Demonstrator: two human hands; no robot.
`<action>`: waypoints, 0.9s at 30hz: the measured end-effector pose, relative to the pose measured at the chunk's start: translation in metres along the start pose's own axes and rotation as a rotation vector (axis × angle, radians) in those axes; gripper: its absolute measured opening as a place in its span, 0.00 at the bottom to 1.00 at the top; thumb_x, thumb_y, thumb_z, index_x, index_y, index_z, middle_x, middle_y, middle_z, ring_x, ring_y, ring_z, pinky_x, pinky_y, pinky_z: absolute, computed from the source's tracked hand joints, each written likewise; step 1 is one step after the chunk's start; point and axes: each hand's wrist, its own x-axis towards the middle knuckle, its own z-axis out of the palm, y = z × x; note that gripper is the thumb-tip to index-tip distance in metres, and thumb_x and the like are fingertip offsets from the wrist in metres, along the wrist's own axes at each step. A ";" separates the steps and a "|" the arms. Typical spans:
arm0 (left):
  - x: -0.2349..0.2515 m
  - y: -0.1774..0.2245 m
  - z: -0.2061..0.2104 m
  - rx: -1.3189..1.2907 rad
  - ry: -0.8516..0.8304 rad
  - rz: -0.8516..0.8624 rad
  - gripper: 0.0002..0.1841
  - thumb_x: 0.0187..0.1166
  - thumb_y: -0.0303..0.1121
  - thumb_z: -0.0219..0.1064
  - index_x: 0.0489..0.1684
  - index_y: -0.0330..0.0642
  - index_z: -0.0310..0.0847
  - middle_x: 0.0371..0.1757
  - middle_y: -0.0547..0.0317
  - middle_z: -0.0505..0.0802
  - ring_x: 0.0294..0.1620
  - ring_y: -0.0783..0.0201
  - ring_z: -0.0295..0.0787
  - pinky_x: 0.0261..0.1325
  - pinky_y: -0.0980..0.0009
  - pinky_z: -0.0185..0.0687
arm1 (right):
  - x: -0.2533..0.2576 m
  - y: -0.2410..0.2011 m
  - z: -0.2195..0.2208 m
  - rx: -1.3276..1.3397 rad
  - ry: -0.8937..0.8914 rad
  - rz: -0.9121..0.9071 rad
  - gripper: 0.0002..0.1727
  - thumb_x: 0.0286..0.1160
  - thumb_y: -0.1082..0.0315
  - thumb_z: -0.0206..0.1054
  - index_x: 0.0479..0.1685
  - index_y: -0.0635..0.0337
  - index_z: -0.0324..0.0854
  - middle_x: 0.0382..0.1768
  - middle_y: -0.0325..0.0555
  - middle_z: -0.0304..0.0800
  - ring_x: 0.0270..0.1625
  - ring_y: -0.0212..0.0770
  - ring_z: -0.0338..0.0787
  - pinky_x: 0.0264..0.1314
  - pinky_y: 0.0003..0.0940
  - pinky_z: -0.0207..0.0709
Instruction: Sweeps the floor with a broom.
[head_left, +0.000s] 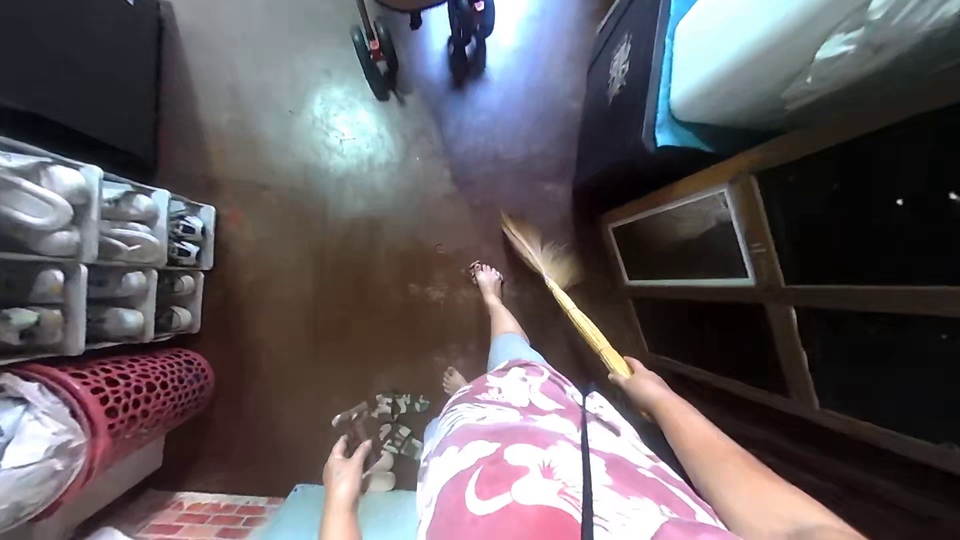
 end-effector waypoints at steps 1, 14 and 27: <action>-0.007 -0.017 -0.005 -0.003 -0.010 -0.014 0.25 0.79 0.26 0.71 0.75 0.29 0.74 0.71 0.33 0.84 0.72 0.45 0.81 0.76 0.48 0.74 | -0.009 0.009 0.008 0.009 0.014 0.002 0.37 0.86 0.52 0.67 0.92 0.51 0.60 0.69 0.73 0.83 0.73 0.73 0.82 0.74 0.72 0.72; -0.100 -0.170 0.018 -0.140 -0.066 -0.350 0.22 0.80 0.25 0.69 0.71 0.25 0.73 0.61 0.29 0.86 0.59 0.44 0.86 0.65 0.48 0.80 | -0.126 -0.039 -0.029 -0.062 0.013 0.008 0.30 0.92 0.62 0.59 0.89 0.63 0.61 0.71 0.79 0.78 0.69 0.77 0.82 0.68 0.73 0.72; -0.029 0.002 0.060 -0.261 0.077 -0.144 0.23 0.80 0.25 0.68 0.73 0.28 0.72 0.62 0.33 0.86 0.58 0.48 0.86 0.61 0.50 0.83 | 0.048 0.012 -0.099 0.032 -0.191 0.139 0.28 0.94 0.55 0.56 0.85 0.61 0.66 0.63 0.69 0.84 0.55 0.62 0.89 0.58 0.60 0.81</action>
